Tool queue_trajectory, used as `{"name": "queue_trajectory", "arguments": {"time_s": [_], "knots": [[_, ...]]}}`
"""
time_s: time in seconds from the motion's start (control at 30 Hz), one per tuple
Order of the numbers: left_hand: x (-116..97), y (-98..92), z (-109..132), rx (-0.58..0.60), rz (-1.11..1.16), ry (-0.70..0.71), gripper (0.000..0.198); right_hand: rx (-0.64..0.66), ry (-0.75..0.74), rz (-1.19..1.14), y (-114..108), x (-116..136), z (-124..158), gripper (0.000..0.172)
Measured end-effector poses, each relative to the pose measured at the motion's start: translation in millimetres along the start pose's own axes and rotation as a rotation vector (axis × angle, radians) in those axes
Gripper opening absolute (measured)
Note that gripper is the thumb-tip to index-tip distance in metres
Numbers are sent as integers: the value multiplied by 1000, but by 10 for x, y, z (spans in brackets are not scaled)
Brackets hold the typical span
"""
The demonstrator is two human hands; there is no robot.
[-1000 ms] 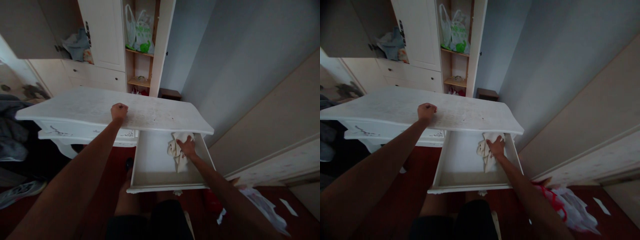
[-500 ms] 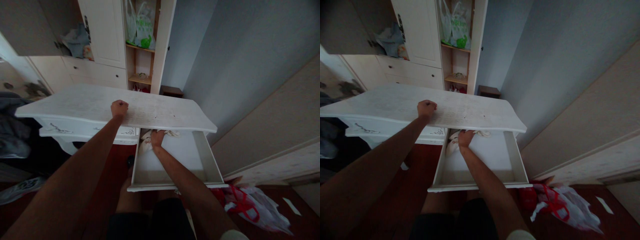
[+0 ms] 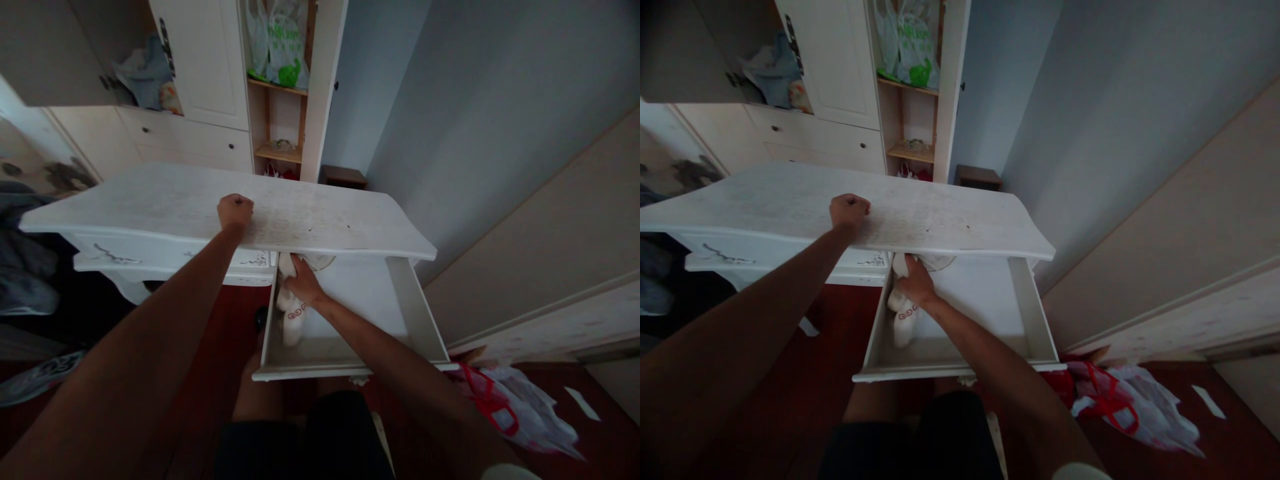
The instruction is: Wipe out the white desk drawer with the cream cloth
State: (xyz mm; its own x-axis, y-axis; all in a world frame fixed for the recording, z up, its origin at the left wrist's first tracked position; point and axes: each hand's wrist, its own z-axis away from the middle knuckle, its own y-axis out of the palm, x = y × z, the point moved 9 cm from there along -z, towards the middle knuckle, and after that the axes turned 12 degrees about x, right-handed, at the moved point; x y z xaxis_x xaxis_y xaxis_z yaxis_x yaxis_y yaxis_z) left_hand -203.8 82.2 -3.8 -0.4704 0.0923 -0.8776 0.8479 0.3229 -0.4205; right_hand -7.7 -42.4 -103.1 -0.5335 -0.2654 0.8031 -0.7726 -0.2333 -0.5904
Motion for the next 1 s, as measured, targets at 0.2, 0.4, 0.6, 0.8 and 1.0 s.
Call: {"name": "queue_trajectory", "arguments": {"time_s": [0.2, 0.4, 0.6, 0.8, 1.0], "knots": [[15, 6, 0, -11, 2, -9, 10, 385, 10, -46, 106, 167, 426, 49], [15, 2, 12, -4, -18, -8, 10, 900, -130, 17, 513, 466, 865, 41], [-1, 16, 0, 18, -43, 20, 10, 1034, -184, 173, 537, 650, 1031, 46], [29, 26, -42, -1, -55, 13, 9, 1042, -58, 352, 140, 322, 1265, 61], [27, 56, -71, 29, -95, 40, 7, 1043, 276, 569, -557, -553, 1639, 70]]}}
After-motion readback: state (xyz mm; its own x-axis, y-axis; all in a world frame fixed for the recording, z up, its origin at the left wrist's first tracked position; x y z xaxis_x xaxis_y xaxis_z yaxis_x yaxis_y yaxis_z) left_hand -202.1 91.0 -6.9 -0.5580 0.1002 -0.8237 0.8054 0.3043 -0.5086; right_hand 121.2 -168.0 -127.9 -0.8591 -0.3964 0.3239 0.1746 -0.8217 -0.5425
